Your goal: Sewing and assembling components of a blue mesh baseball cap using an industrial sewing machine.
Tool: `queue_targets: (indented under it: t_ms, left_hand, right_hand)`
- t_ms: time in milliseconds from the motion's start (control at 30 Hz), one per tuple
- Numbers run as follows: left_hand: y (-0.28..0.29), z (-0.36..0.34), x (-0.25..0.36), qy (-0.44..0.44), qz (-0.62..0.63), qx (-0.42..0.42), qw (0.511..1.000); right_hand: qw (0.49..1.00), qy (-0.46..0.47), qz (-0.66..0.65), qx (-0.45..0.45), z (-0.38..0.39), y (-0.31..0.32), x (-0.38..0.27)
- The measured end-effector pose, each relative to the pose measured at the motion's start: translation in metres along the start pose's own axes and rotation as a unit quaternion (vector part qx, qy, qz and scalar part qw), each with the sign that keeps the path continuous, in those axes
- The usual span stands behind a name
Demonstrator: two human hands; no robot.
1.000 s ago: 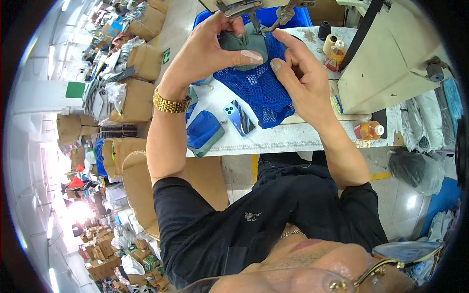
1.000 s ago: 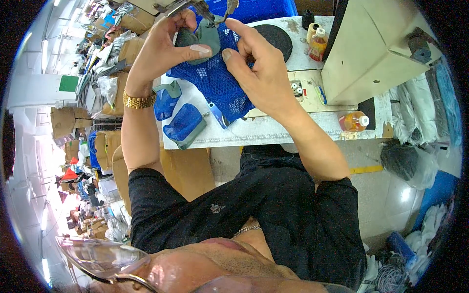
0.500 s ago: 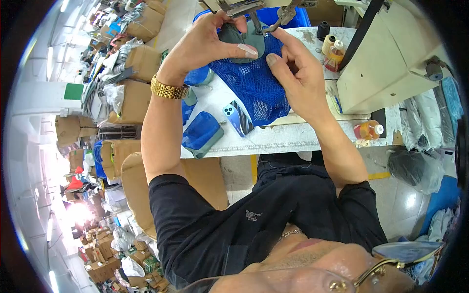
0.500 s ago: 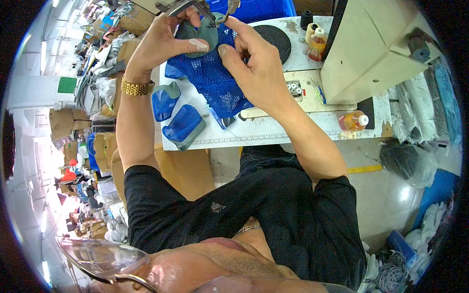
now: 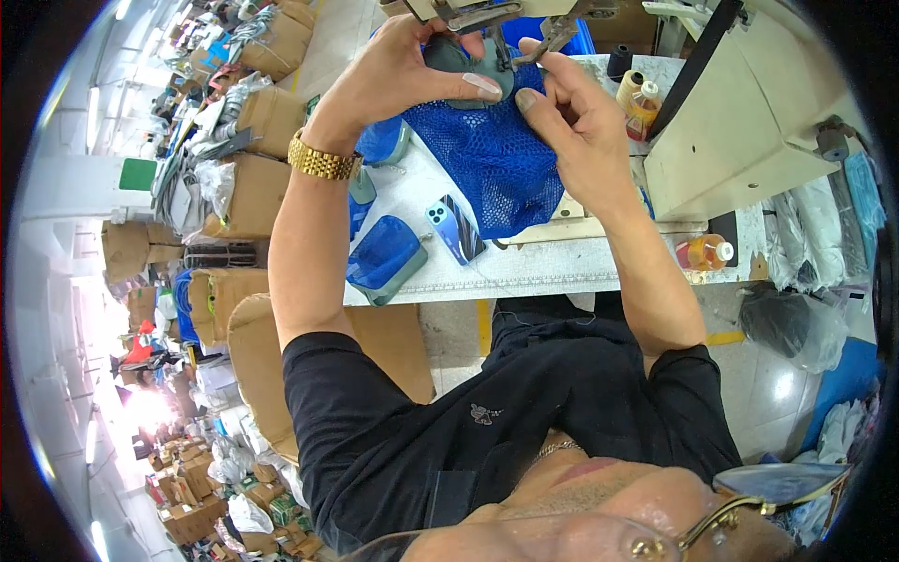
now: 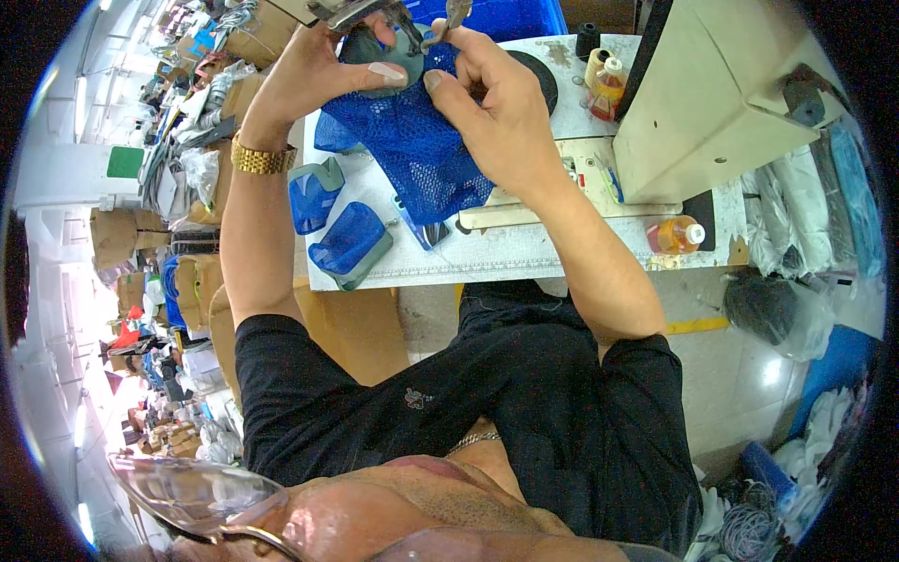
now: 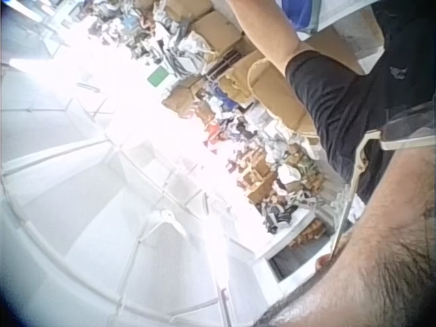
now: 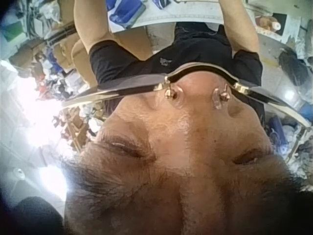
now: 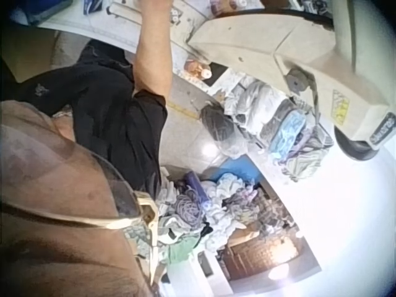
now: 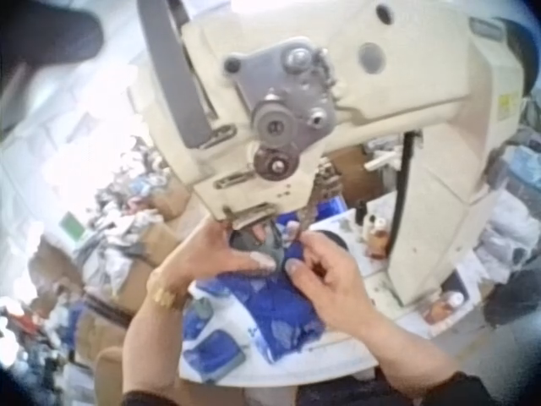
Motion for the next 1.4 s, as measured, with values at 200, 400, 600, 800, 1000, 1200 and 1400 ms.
queue_targets:
  t_ms: [200, 400, 600, 800, 1000, 1200, 1400]
  left_hand:
    - [-0.005, -0.011, -0.005, -0.196, 0.264, 0.001, 0.944]
    - [0.001, -0.003, 0.015, -0.002, 0.111, 0.031, 0.993]
    - [-0.002, 0.008, 0.007, 0.057, 0.018, 0.054, 0.997]
    - [0.004, 0.004, 0.006, 0.061, 0.051, 0.012, 0.997]
    - [-0.008, 0.014, 0.013, 0.097, 0.069, 0.069, 0.991]
    - [-0.001, 0.017, 0.021, 0.047, 0.078, 0.050, 0.995]
    - [-0.004, 0.019, 0.023, 0.087, 0.087, 0.035, 0.992]
  right_hand:
    - [0.999, 0.001, 0.032, -0.019, -0.009, 0.002, 0.000]
    - [0.998, -0.012, 0.022, 0.056, -0.006, 0.026, -0.006]
    - [0.972, 0.172, 0.142, -0.071, 0.010, 0.003, -0.060]
    - [0.969, 0.137, 0.190, -0.071, 0.019, 0.005, -0.040]
    - [0.980, 0.122, 0.158, -0.019, 0.008, 0.011, -0.032]
    - [0.995, 0.010, 0.104, -0.001, -0.001, 0.009, -0.025]
    - [0.998, 0.009, 0.065, 0.004, -0.010, 0.010, -0.012]
Point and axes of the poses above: each hand's wrist, its own z-axis away from the middle knuckle, its own y-axis out of the back of the hand, x = y × z, the point moved 2 cm from there along -z, towards the middle knuckle, and after that the axes turned 1 degree about y, right-handed, at the moved point
